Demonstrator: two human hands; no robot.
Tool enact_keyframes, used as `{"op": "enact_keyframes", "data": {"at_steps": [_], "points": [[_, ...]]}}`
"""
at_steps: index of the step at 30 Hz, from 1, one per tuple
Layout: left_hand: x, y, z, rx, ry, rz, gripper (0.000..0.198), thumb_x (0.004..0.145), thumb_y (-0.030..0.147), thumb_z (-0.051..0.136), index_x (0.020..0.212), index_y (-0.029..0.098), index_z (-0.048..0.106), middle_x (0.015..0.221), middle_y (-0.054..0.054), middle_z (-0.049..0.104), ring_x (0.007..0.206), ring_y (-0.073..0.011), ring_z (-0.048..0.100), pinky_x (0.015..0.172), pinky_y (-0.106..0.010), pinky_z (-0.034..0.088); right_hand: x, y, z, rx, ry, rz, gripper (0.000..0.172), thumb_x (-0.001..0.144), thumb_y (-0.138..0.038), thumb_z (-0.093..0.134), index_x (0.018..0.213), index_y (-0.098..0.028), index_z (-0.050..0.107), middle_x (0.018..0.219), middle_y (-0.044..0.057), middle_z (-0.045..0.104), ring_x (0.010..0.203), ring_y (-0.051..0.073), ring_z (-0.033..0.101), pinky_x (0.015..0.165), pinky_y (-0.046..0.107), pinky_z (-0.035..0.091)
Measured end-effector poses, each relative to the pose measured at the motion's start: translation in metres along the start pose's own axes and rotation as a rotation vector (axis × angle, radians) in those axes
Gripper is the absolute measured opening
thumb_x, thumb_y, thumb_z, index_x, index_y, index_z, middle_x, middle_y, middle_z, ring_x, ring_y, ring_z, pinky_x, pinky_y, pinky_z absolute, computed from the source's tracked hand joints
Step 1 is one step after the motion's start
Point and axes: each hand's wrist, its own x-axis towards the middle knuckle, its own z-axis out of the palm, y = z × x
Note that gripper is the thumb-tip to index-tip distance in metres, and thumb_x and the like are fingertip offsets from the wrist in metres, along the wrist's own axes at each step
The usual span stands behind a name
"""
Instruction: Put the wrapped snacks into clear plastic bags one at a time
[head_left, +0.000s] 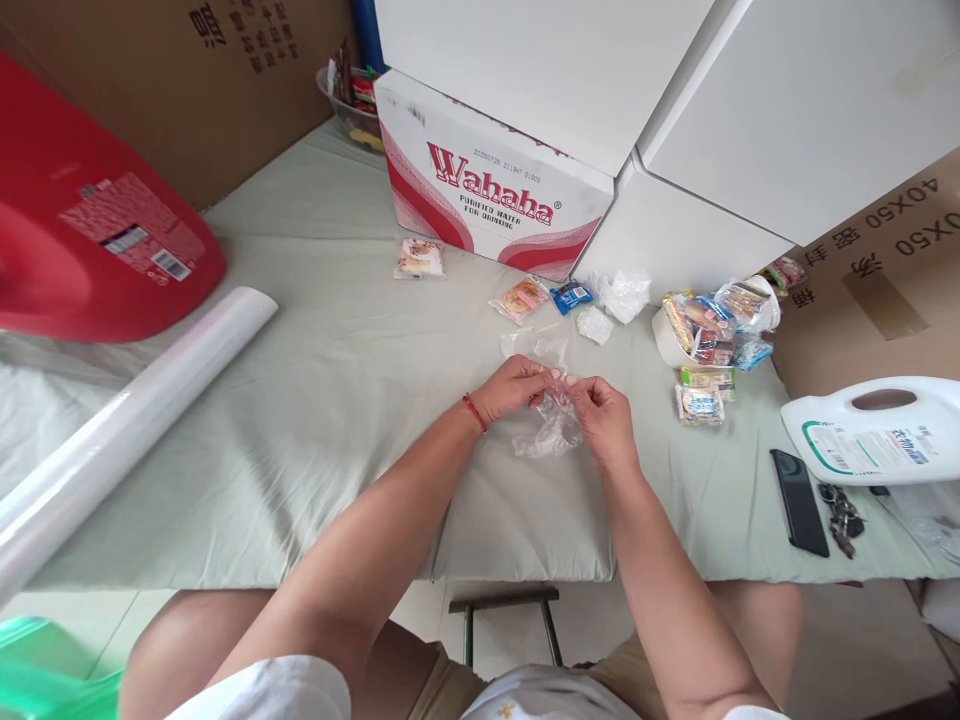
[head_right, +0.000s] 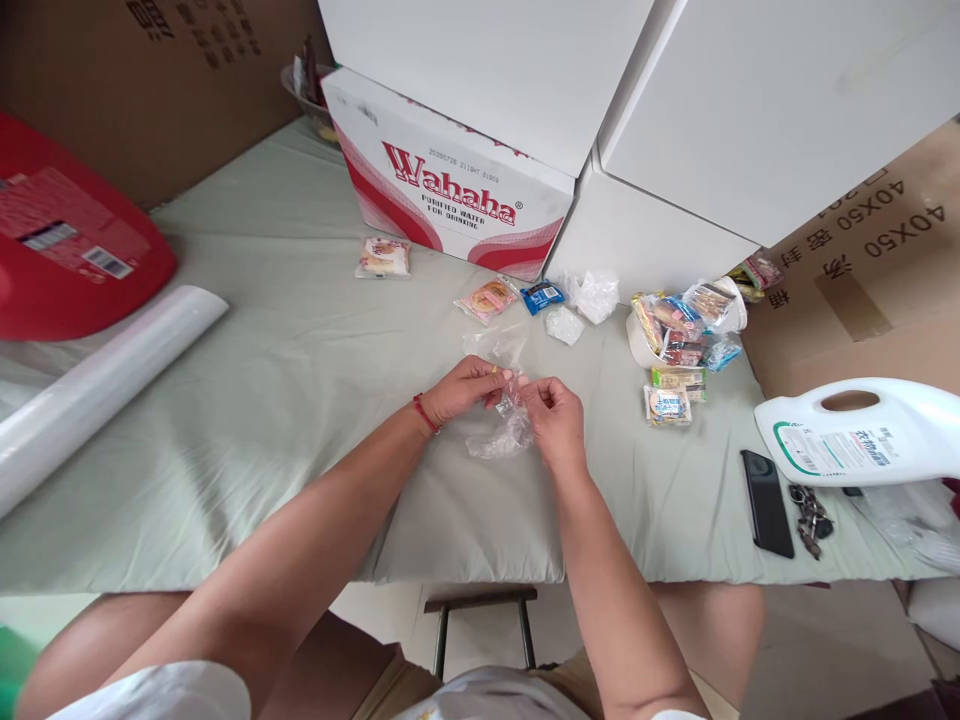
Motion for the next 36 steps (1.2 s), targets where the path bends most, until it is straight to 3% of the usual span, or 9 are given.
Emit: {"op": "enact_keyframes", "data": {"at_steps": [5,12,17,23,27,31,36], "points": [[0.000,-0.001,0.001,-0.013,-0.044,-0.029,0.036,0.079,0.049,0.073,0.070,0.014,0.074,0.050,0.001,0.055,0.051,-0.0103,0.046,0.056,-0.026,0.036,0.002,0.001,0.009,0.038,0.012,-0.065,0.026,0.079,-0.047,0.076,0.079,-0.022,0.068,0.072,0.000,0.067,0.069,0.016,0.057,0.068,0.029,0.045],[0.000,0.007,-0.002,-0.159,-0.066,-0.066,0.029,0.076,0.041,0.071,0.069,0.013,0.078,0.051,-0.003,0.062,0.048,-0.0110,0.049,0.053,-0.027,0.034,0.003,0.002,0.002,0.143,0.035,-0.032,0.023,0.076,-0.044,0.078,0.077,-0.022,0.071,0.070,-0.003,0.062,0.064,0.013,0.047,0.064,0.028,0.039],[0.002,0.004,-0.003,-0.277,-0.015,-0.095,0.028,0.069,0.039,0.076,0.071,0.011,0.079,0.067,-0.010,0.075,0.045,-0.0104,0.052,0.049,-0.027,0.031,0.003,0.008,-0.009,0.224,0.069,0.047,0.026,0.070,-0.043,0.084,0.075,-0.021,0.070,0.067,-0.005,0.055,0.060,0.010,0.040,0.058,0.026,0.035],[0.002,-0.001,-0.004,-0.355,0.066,-0.105,0.028,0.066,0.037,0.077,0.074,0.010,0.079,0.072,-0.012,0.077,0.047,-0.0104,0.052,0.048,-0.026,0.031,-0.001,0.013,-0.027,0.324,0.088,0.148,0.035,0.061,-0.044,0.091,0.074,-0.020,0.069,0.067,-0.005,0.051,0.061,0.009,0.039,0.055,0.024,0.034],[0.000,0.004,0.000,-0.255,0.045,-0.112,0.030,0.069,0.039,0.076,0.076,0.010,0.078,0.076,-0.012,0.078,0.049,-0.0093,0.050,0.050,-0.025,0.033,-0.007,0.016,-0.034,0.326,0.091,0.158,0.036,0.060,-0.045,0.091,0.073,-0.020,0.069,0.066,-0.005,0.049,0.061,0.010,0.038,0.054,0.024,0.032],[-0.002,0.009,0.009,-0.057,0.014,-0.114,0.041,0.081,0.052,0.068,0.076,0.012,0.074,0.076,-0.009,0.075,0.052,-0.0088,0.050,0.054,-0.025,0.037,-0.012,0.016,-0.033,0.262,0.071,0.085,0.034,0.066,-0.047,0.087,0.076,-0.020,0.070,0.069,-0.004,0.053,0.062,0.010,0.039,0.056,0.025,0.033],[-0.010,0.012,0.023,0.043,0.172,-0.193,0.032,0.074,0.045,0.073,0.086,0.016,0.068,0.069,0.001,0.063,0.056,-0.0103,0.051,0.055,-0.024,0.038,-0.016,0.013,-0.029,0.185,-0.025,-0.030,0.027,0.076,-0.045,0.081,0.078,-0.021,0.070,0.071,-0.004,0.056,0.063,0.011,0.041,0.061,0.026,0.034]]}}
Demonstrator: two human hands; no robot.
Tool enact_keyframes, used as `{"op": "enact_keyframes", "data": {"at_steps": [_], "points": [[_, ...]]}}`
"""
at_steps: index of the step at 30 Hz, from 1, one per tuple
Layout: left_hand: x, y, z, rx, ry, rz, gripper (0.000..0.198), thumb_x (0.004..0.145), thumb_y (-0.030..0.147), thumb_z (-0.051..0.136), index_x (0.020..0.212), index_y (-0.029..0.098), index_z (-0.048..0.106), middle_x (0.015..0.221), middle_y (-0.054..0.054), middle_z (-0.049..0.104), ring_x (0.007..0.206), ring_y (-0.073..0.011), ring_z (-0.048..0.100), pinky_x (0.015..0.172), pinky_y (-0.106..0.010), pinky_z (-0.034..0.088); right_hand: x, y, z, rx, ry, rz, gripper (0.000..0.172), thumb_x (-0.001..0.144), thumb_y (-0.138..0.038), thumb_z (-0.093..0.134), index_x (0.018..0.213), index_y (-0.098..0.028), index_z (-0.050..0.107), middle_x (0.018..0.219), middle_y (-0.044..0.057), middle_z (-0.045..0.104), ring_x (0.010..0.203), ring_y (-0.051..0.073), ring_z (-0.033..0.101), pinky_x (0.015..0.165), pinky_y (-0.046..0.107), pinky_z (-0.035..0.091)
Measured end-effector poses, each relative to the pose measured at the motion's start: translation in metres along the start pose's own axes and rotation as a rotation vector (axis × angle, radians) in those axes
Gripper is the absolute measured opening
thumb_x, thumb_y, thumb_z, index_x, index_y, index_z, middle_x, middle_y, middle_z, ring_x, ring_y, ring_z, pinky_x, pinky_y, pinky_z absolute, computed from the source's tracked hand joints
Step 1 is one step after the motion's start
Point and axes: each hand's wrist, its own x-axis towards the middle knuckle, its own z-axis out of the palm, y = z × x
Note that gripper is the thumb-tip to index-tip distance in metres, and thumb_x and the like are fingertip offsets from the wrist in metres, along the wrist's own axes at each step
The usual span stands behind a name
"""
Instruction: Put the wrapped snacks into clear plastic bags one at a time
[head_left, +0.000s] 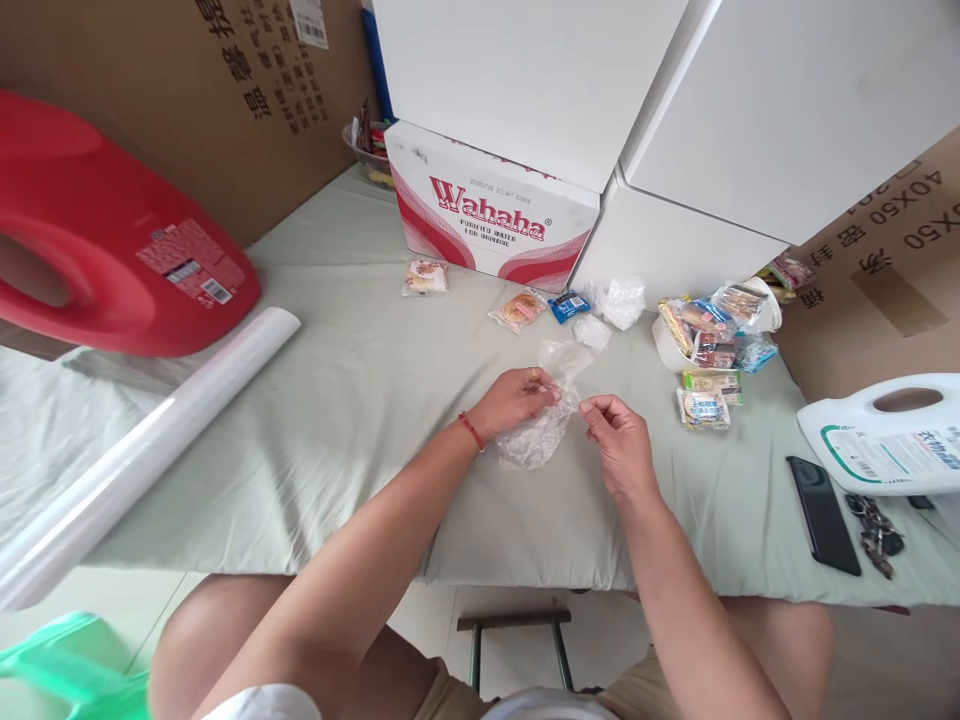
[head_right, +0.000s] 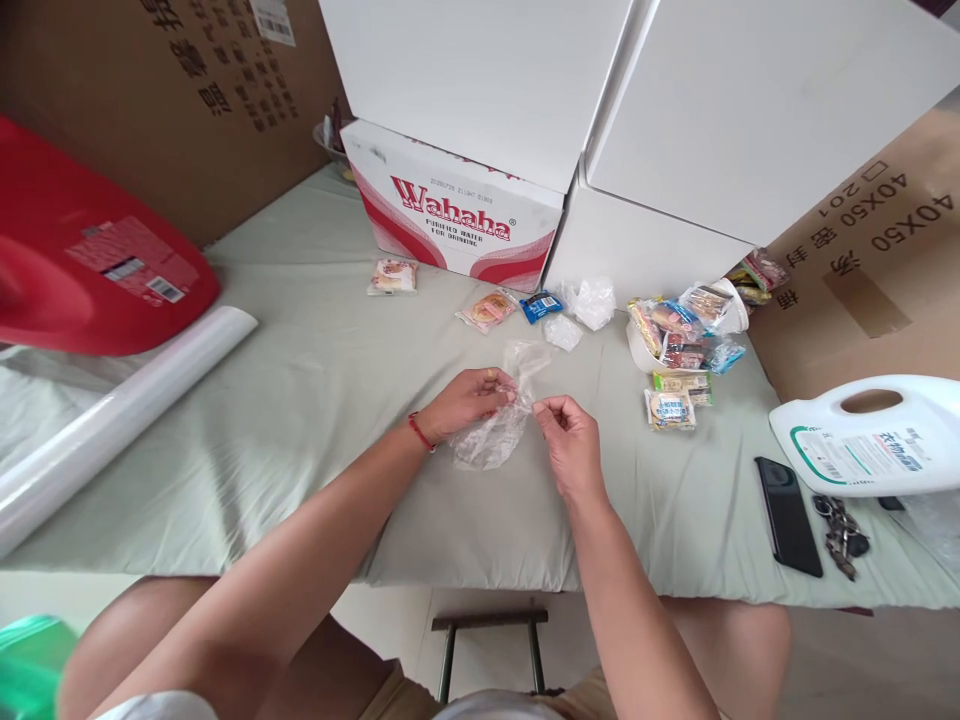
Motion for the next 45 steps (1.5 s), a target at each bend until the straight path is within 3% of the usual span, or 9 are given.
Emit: {"op": "enact_keyframes", "data": {"at_steps": [15,18,22,25,28,35,37,42,45], "points": [[-0.104,0.012,-0.022,-0.118,0.422,-0.104,0.026,0.079,0.043,0.068,0.073,0.018,0.063,0.069,0.000,0.064,0.063,-0.0119,0.049,0.064,-0.026,0.038,-0.018,0.010,-0.017,0.023,-0.119,0.092,0.021,0.082,-0.038,0.073,0.074,-0.021,0.064,0.066,-0.005,0.047,0.062,0.012,0.039,0.060,0.026,0.032],[-0.110,0.013,-0.026,-0.122,0.388,-0.084,0.027,0.082,0.045,0.067,0.075,0.018,0.064,0.072,-0.001,0.066,0.064,-0.0119,0.050,0.065,-0.026,0.040,-0.018,0.014,-0.021,-0.043,-0.138,0.073,0.025,0.085,-0.046,0.072,0.082,-0.022,0.066,0.074,-0.002,0.054,0.067,0.013,0.045,0.064,0.027,0.039],[-0.111,0.008,-0.028,-0.056,0.354,-0.064,0.034,0.087,0.050,0.065,0.077,0.018,0.064,0.071,-0.001,0.064,0.063,-0.0115,0.048,0.063,-0.026,0.038,-0.015,0.009,-0.020,-0.223,-0.150,-0.095,0.034,0.088,-0.053,0.071,0.110,-0.027,0.069,0.113,0.006,0.063,0.098,0.020,0.058,0.088,0.036,0.050],[-0.111,0.001,-0.028,-0.011,0.325,-0.082,0.041,0.091,0.056,0.060,0.075,0.018,0.062,0.070,-0.001,0.061,0.062,-0.0117,0.045,0.060,-0.027,0.035,-0.010,0.001,-0.011,-0.399,-0.298,-0.198,0.044,0.082,-0.053,0.078,0.119,-0.032,0.069,0.134,0.007,0.059,0.126,0.026,0.052,0.107,0.044,0.045],[-0.108,0.000,-0.025,0.009,0.282,-0.073,0.044,0.091,0.059,0.057,0.073,0.019,0.060,0.068,-0.001,0.059,0.061,-0.0120,0.044,0.058,-0.027,0.033,-0.003,-0.003,0.004,-0.495,-0.383,-0.236,0.048,0.083,-0.057,0.075,0.123,-0.032,0.069,0.136,0.008,0.061,0.134,0.029,0.049,0.114,0.049,0.041],[-0.102,0.008,-0.019,0.155,0.223,-0.094,0.032,0.090,0.050,0.056,0.078,0.021,0.058,0.065,0.002,0.050,0.060,-0.0126,0.043,0.056,-0.027,0.033,0.015,-0.007,0.028,-0.634,-0.261,-0.319,0.032,0.086,-0.047,0.074,0.112,-0.029,0.073,0.123,0.008,0.067,0.121,0.030,0.055,0.105,0.050,0.046],[-0.101,0.008,-0.017,0.227,0.280,-0.104,0.024,0.087,0.045,0.061,0.093,0.022,0.059,0.075,0.001,0.058,0.063,-0.0137,0.049,0.059,-0.027,0.039,0.014,-0.008,0.033,-0.671,-0.235,-0.387,0.019,0.092,-0.037,0.065,0.106,-0.029,0.075,0.110,0.007,0.070,0.111,0.028,0.057,0.099,0.048,0.049],[-0.101,0.004,-0.009,0.339,0.480,0.001,0.050,0.081,0.051,0.068,0.118,0.019,0.055,0.118,-0.013,0.065,0.097,-0.0228,0.064,0.077,-0.035,0.051,-0.005,-0.012,0.050,-0.808,-0.220,-0.553,0.021,0.096,-0.026,0.058,0.100,-0.028,0.078,0.100,0.009,0.069,0.094,0.027,0.053,0.076,0.040,0.049],[-0.100,0.003,-0.008,0.407,0.579,0.008,0.034,0.088,0.049,0.062,0.105,0.020,0.060,0.100,-0.007,0.068,0.088,-0.0207,0.063,0.077,-0.033,0.049,-0.018,-0.015,0.058,-0.788,-0.282,-0.572,0.023,0.096,-0.024,0.056,0.101,-0.028,0.079,0.094,0.008,0.067,0.088,0.025,0.053,0.070,0.037,0.047]]}}
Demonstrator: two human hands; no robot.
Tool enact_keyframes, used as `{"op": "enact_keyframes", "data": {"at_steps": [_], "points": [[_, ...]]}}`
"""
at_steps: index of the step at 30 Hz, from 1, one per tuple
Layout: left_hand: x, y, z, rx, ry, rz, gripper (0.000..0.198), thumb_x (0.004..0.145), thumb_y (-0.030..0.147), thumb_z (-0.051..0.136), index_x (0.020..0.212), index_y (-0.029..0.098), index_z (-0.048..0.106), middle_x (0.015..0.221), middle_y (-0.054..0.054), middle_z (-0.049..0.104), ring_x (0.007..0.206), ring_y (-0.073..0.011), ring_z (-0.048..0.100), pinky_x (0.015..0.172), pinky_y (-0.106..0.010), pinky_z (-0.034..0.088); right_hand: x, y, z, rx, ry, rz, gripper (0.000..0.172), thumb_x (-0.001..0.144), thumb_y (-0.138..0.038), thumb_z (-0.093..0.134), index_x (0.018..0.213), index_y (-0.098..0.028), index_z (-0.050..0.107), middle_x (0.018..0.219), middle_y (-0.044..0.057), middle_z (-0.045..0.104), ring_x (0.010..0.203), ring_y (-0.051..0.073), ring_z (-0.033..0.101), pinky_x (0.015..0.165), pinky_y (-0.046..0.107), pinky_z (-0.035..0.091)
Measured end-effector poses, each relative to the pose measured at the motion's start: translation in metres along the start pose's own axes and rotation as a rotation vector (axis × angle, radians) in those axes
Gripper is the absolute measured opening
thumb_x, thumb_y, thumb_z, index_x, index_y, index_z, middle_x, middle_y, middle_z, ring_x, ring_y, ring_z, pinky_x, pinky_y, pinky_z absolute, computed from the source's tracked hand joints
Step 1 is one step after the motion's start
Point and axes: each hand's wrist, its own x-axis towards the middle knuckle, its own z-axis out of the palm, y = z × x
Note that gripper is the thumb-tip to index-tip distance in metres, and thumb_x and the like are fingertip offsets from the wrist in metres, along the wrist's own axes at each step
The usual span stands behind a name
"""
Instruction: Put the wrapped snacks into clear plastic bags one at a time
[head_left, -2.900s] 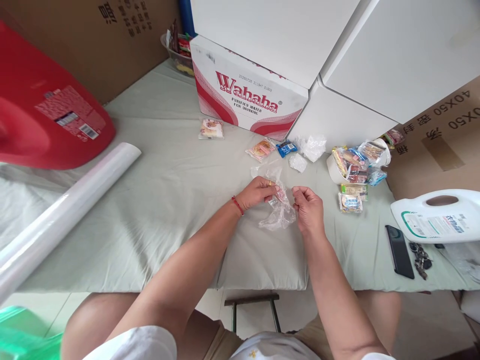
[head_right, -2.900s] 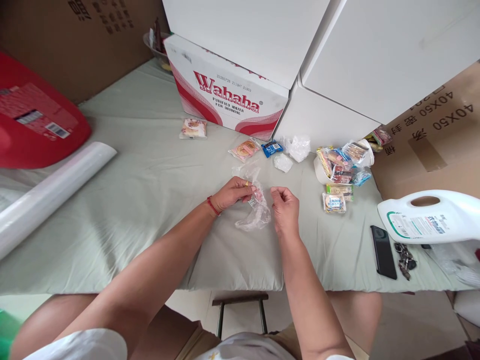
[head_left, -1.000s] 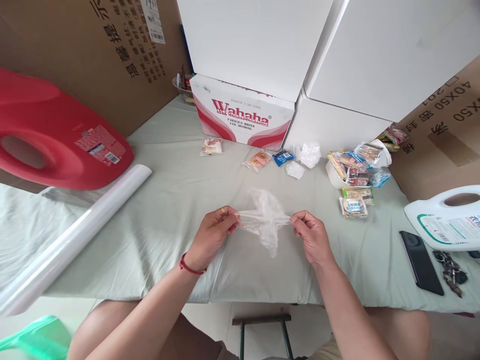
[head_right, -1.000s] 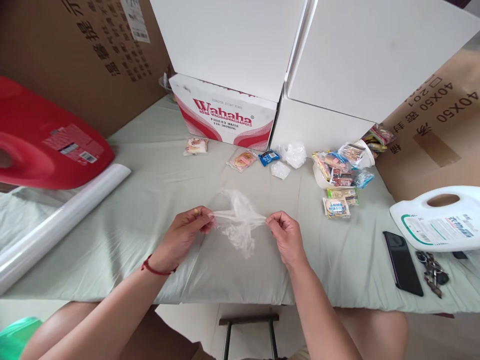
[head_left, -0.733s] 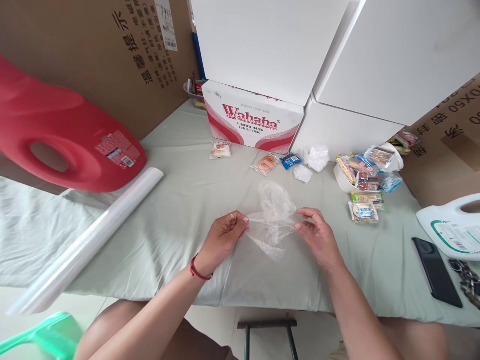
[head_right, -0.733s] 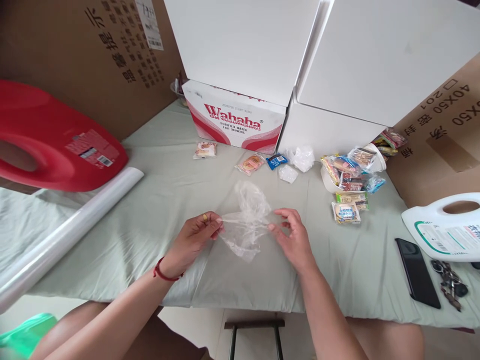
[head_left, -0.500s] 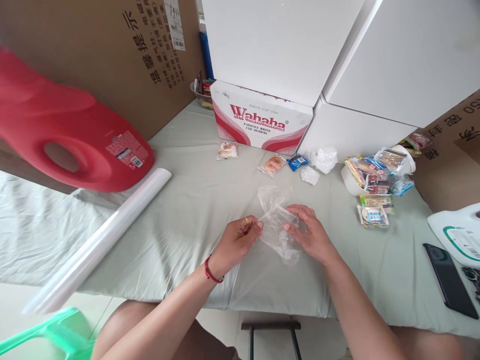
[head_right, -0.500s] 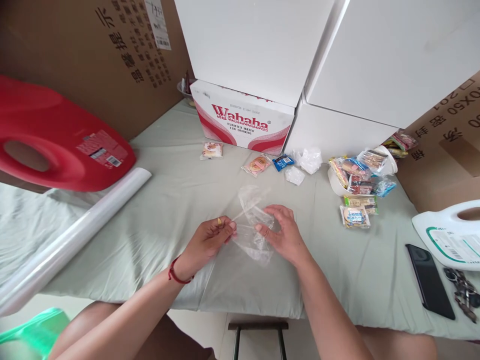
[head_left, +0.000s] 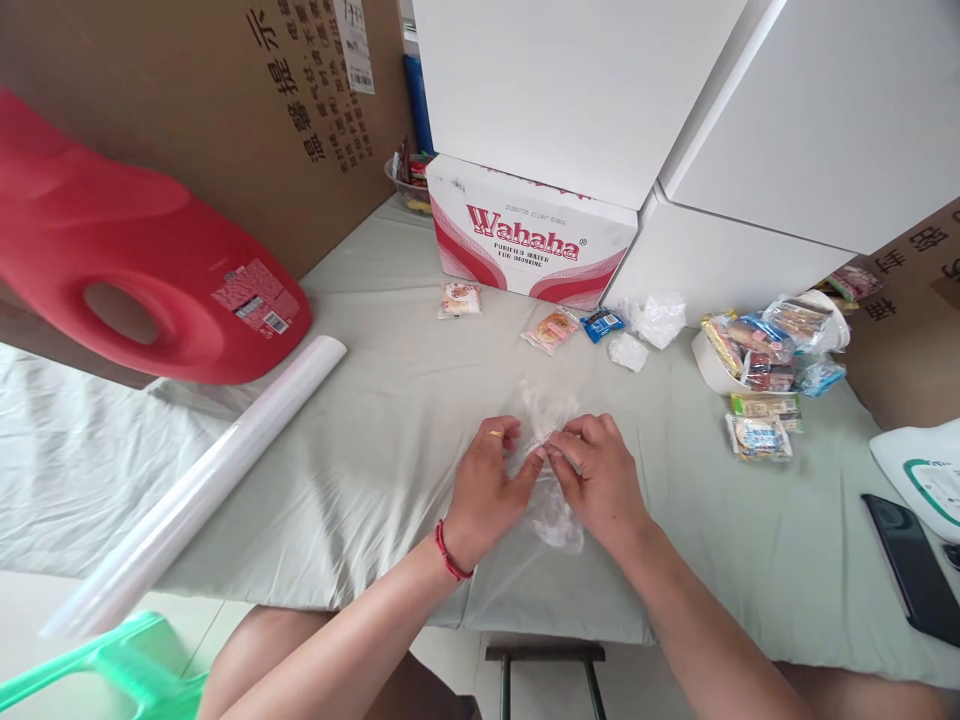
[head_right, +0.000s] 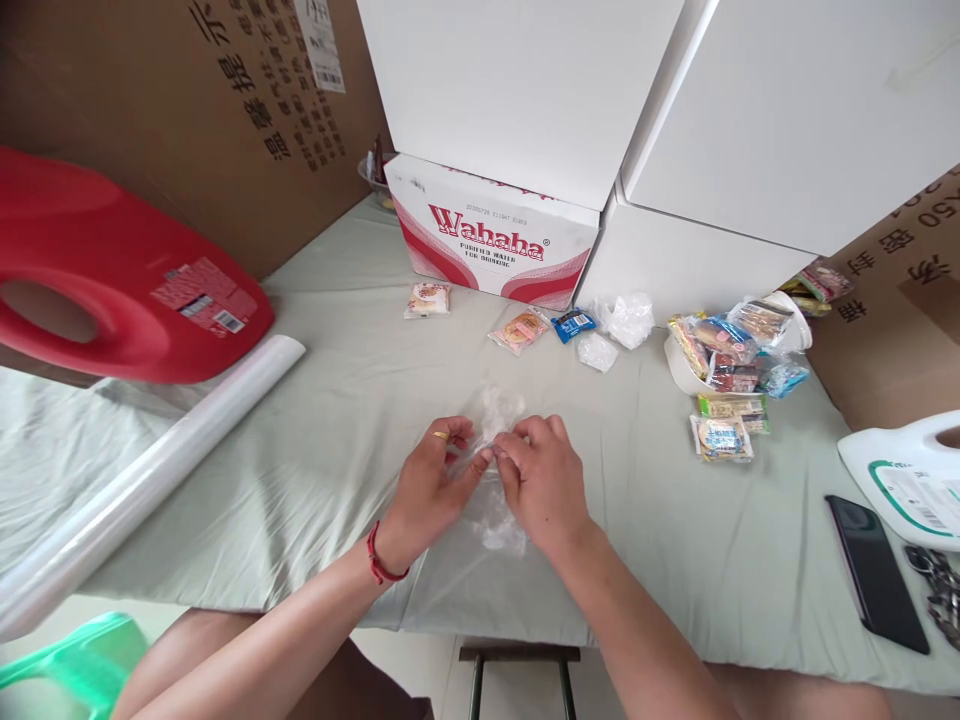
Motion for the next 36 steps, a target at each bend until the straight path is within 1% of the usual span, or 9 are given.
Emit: {"op": "enact_keyframes", "data": {"at_steps": [4,9,13,23,27,29,32,34,36], "points": [[0.005,-0.004,-0.003,0.020,-0.006,-0.029,0.034,0.100,0.048,0.043,0.081,0.022,0.056,0.057,0.005,0.047,0.054,-0.0137,0.044,0.059,-0.028,0.035,-0.001,0.003,-0.002,0.271,-0.002,0.118,0.021,0.096,-0.029,0.058,0.100,-0.026,0.079,0.087,0.004,0.065,0.076,0.018,0.056,0.068,0.032,0.046],[0.021,-0.013,-0.007,-0.012,0.075,-0.019,0.031,0.098,0.045,0.043,0.078,0.023,0.051,0.054,0.007,0.039,0.052,-0.0130,0.039,0.058,-0.027,0.032,0.008,0.035,-0.018,0.686,0.124,0.507,0.028,0.081,-0.051,0.076,0.087,-0.023,0.077,0.076,0.000,0.062,0.063,0.013,0.047,0.058,0.027,0.038],[0.033,-0.012,-0.008,-0.050,0.080,-0.053,0.030,0.099,0.043,0.042,0.080,0.023,0.054,0.052,0.006,0.045,0.051,-0.0138,0.046,0.059,-0.027,0.036,0.010,0.061,-0.032,0.951,0.171,0.742,0.040,0.062,-0.052,0.089,0.078,-0.019,0.074,0.068,-0.002,0.053,0.057,0.009,0.038,0.047,0.023,0.029],[0.047,-0.014,-0.021,0.017,0.089,-0.126,0.040,0.100,0.052,0.041,0.076,0.023,0.056,0.049,0.004,0.051,0.052,-0.0160,0.050,0.060,-0.028,0.039,0.000,0.101,-0.054,1.005,0.179,0.866,0.047,0.051,-0.048,0.096,0.077,-0.016,0.072,0.062,-0.004,0.049,0.049,0.004,0.029,0.038,0.017,0.017],[0.061,-0.025,-0.027,0.164,0.060,-0.161,0.030,0.094,0.047,0.049,0.084,0.021,0.061,0.059,0.002,0.057,0.054,-0.0168,0.050,0.058,-0.030,0.038,0.006,0.109,-0.057,0.965,0.156,0.899,0.052,0.047,-0.050,0.096,0.077,-0.015,0.072,0.059,-0.005,0.048,0.048,0.003,0.029,0.039,0.016,0.015],[0.063,-0.026,-0.024,0.236,0.237,-0.061,0.026,0.089,0.042,0.056,0.099,0.019,0.063,0.081,-0.004,0.065,0.068,-0.0197,0.058,0.066,-0.033,0.045,0.009,0.110,-0.056,0.926,0.156,0.904,0.052,0.046,-0.051,0.095,0.074,-0.016,0.070,0.057,-0.005,0.048,0.047,0.003,0.029,0.039,0.017,0.014],[0.053,-0.020,-0.017,0.344,0.531,0.284,0.029,0.087,0.033,0.060,0.111,0.016,0.063,0.110,-0.015,0.064,0.100,-0.0272,0.062,0.087,-0.042,0.048,0.013,0.109,-0.051,0.893,0.146,0.889,0.052,0.048,-0.053,0.093,0.075,-0.016,0.069,0.057,-0.005,0.049,0.047,0.004,0.029,0.039,0.017,0.014],[0.041,-0.014,-0.014,0.402,0.445,0.537,0.021,0.091,0.029,0.058,0.107,0.018,0.066,0.108,-0.013,0.067,0.108,-0.0283,0.061,0.096,-0.045,0.044,0.013,0.107,-0.048,0.886,0.138,0.872,0.050,0.050,-0.053,0.092,0.075,-0.017,0.068,0.057,-0.005,0.049,0.046,0.004,0.028,0.040,0.018,0.013],[0.028,-0.009,-0.012,0.424,0.171,0.737,0.020,0.095,0.032,0.058,0.109,0.022,0.068,0.103,-0.010,0.071,0.108,-0.0273,0.062,0.099,-0.044,0.041,0.013,0.105,-0.046,0.884,0.121,0.865,0.049,0.052,-0.053,0.091,0.075,-0.017,0.068,0.056,-0.006,0.049,0.045,0.004,0.028,0.040,0.019,0.013]]}}
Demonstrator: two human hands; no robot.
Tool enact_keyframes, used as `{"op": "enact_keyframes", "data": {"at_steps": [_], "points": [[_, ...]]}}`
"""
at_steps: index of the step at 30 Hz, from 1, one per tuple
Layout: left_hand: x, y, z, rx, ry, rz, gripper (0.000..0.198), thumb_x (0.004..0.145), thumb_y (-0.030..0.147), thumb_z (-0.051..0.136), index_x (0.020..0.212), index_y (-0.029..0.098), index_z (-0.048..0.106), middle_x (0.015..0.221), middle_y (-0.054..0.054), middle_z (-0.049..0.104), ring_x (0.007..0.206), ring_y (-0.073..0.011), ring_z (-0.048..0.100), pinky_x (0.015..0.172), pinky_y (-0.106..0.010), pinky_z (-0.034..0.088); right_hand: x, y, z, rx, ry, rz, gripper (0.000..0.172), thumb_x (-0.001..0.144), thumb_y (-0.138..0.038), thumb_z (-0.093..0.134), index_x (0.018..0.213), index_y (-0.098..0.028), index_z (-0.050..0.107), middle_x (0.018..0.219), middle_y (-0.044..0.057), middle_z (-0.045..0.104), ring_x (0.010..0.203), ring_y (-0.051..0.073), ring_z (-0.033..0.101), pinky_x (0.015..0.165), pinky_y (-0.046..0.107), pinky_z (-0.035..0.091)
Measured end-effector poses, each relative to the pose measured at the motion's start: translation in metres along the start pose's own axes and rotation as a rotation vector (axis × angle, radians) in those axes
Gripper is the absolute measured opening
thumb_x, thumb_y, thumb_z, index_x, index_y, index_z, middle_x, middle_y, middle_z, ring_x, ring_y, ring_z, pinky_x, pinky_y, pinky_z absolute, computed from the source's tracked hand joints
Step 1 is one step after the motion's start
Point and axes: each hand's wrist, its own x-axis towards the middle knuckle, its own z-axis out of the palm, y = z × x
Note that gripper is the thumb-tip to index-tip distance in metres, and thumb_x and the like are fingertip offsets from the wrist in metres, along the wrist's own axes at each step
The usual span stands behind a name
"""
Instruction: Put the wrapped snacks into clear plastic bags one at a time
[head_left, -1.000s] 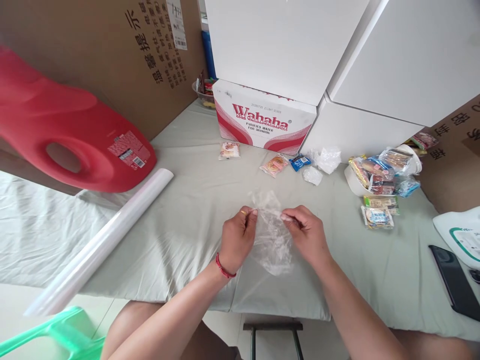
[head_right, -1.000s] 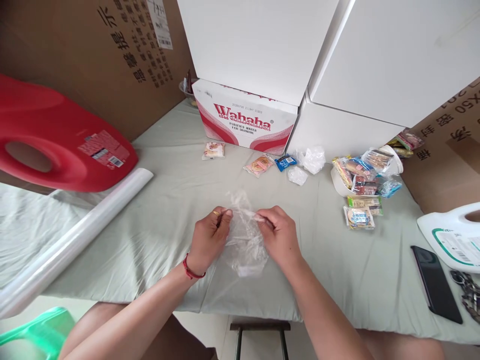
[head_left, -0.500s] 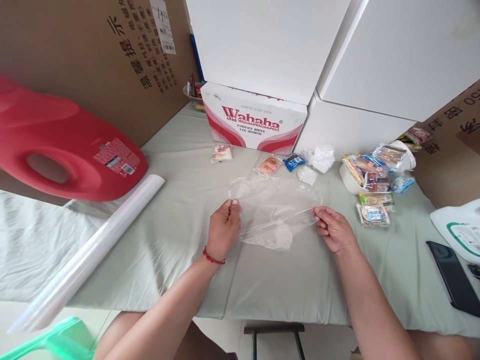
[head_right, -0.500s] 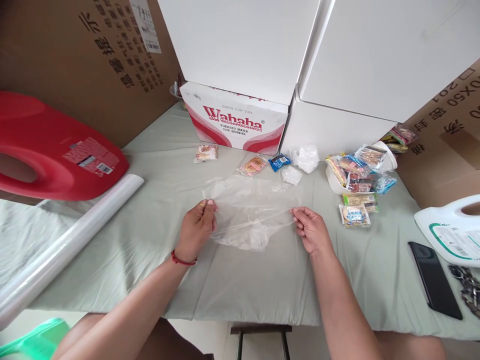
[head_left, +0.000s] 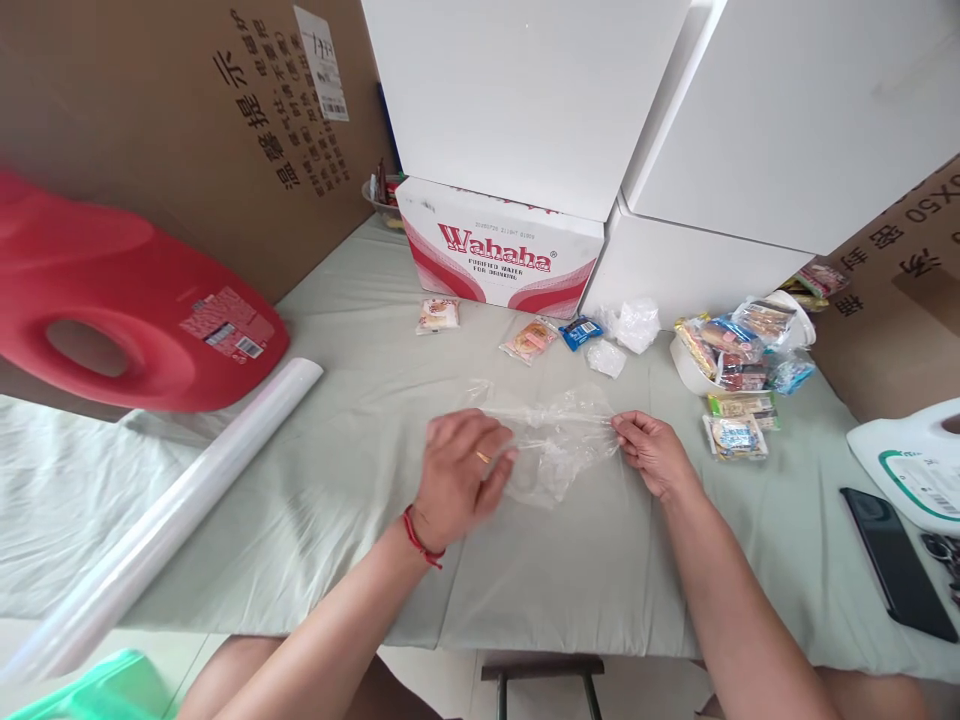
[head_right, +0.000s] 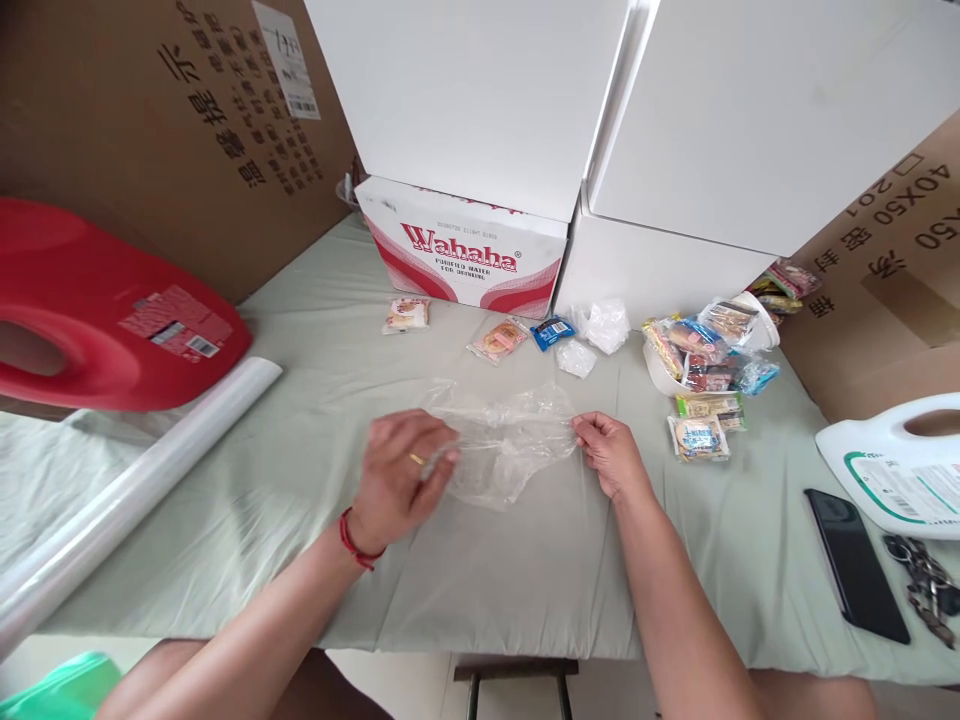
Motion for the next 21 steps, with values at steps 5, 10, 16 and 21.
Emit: {"op": "enact_keyframes", "data": {"at_steps": [5,10,16,21], "points": [[-0.013,0.011,0.003,-0.174,-0.351,0.233,0.077,0.082,0.075,0.065,0.135,0.019,0.061,0.121,-0.013,0.072,0.119,-0.0323,0.058,0.105,-0.048,0.034,-0.001,0.002,0.006,0.003,-0.013,0.011,0.050,0.051,-0.053,0.091,0.074,-0.017,0.068,0.056,-0.005,0.050,0.045,0.004,0.029,0.041,0.019,0.013],[-0.014,0.002,0.002,-0.190,-0.442,0.219,0.022,0.092,0.033,0.068,0.111,0.022,0.071,0.100,-0.007,0.074,0.111,-0.0267,0.060,0.101,-0.045,0.034,0.007,-0.002,0.004,-0.017,-0.007,0.009,0.055,0.048,-0.057,0.091,0.077,-0.017,0.066,0.058,-0.006,0.050,0.046,0.005,0.028,0.042,0.020,0.013],[-0.010,-0.001,-0.005,-0.233,-0.397,0.230,0.018,0.092,0.010,0.056,0.087,0.021,0.069,0.080,-0.003,0.070,0.095,-0.0207,0.060,0.086,-0.037,0.039,-0.028,-0.002,-0.008,-0.301,0.250,-0.318,0.057,0.073,-0.069,0.075,0.103,-0.021,0.069,0.081,0.004,0.068,0.060,0.015,0.052,0.051,0.027,0.037],[-0.014,0.003,-0.001,-0.228,-0.406,0.256,0.018,0.096,0.013,0.055,0.089,0.021,0.070,0.080,-0.003,0.070,0.097,-0.0202,0.060,0.087,-0.037,0.039,-0.082,0.019,0.024,-0.353,-0.031,-0.177,0.081,0.081,-0.065,0.072,0.145,-0.021,0.049,0.086,0.004,0.070,0.066,0.019,0.057,0.062,0.031,0.045]]}}
